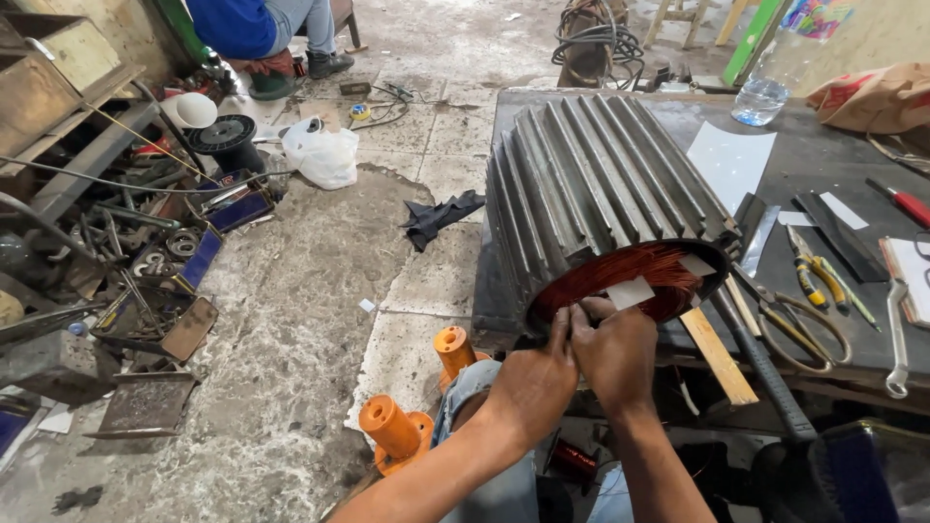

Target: Repairing an electric motor by seating windings and applying insulation strips

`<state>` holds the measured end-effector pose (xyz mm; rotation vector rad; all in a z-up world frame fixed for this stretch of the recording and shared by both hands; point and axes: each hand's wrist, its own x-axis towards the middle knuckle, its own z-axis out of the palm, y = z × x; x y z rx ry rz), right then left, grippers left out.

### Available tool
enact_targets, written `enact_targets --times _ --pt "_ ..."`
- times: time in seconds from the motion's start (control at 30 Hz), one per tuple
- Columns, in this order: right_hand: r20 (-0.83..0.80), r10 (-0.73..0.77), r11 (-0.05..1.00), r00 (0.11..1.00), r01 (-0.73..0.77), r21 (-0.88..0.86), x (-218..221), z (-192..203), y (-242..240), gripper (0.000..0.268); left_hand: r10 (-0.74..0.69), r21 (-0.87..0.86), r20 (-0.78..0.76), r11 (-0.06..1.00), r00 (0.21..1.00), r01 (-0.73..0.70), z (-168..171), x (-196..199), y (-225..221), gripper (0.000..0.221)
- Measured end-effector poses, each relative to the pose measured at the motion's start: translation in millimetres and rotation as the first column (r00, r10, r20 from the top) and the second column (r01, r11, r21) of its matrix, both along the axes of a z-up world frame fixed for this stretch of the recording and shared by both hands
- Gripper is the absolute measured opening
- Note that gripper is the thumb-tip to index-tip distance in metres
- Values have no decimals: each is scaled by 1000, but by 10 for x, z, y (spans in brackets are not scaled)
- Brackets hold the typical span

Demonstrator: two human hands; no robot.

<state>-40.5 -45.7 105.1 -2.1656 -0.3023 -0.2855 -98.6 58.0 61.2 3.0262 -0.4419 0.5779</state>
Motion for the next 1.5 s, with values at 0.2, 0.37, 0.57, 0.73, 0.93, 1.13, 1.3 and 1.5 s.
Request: enact_targets --times 0.2,0.37,0.57,0.73,0.93,1.13,1.3,1.5 --pt "-52 5 1000 999 -6 -8 -138 85 -66 33 -116 52 -35 992 993 118 368 -346 256 29" --pt "47 -102 991 994 97 90 -136 -14 58 22 83 -539 635 760 768 363 221 63 599 6" --pt "47 -172 985 984 173 -3 -162 4 182 17 -29 -669 533 597 846 442 985 145 651 43" --pt "92 -145 986 985 152 -71 -178 78 273 17 10 -678 554 586 833 443 911 206 564 46" --pt "66 -49 985 997 60 -159 -144 -30 96 26 -23 -674 531 595 847 439 851 183 557 51" --pt "25 -39 999 999 38 31 -266 40 -26 32 -23 -687 490 605 871 402 878 127 592 53" --pt "60 -43 997 997 38 67 -263 87 41 31 -35 -694 485 593 874 409 877 170 578 53" --pt "30 -128 990 991 126 55 -210 17 153 26 -35 -684 501 596 865 420 872 187 566 52"
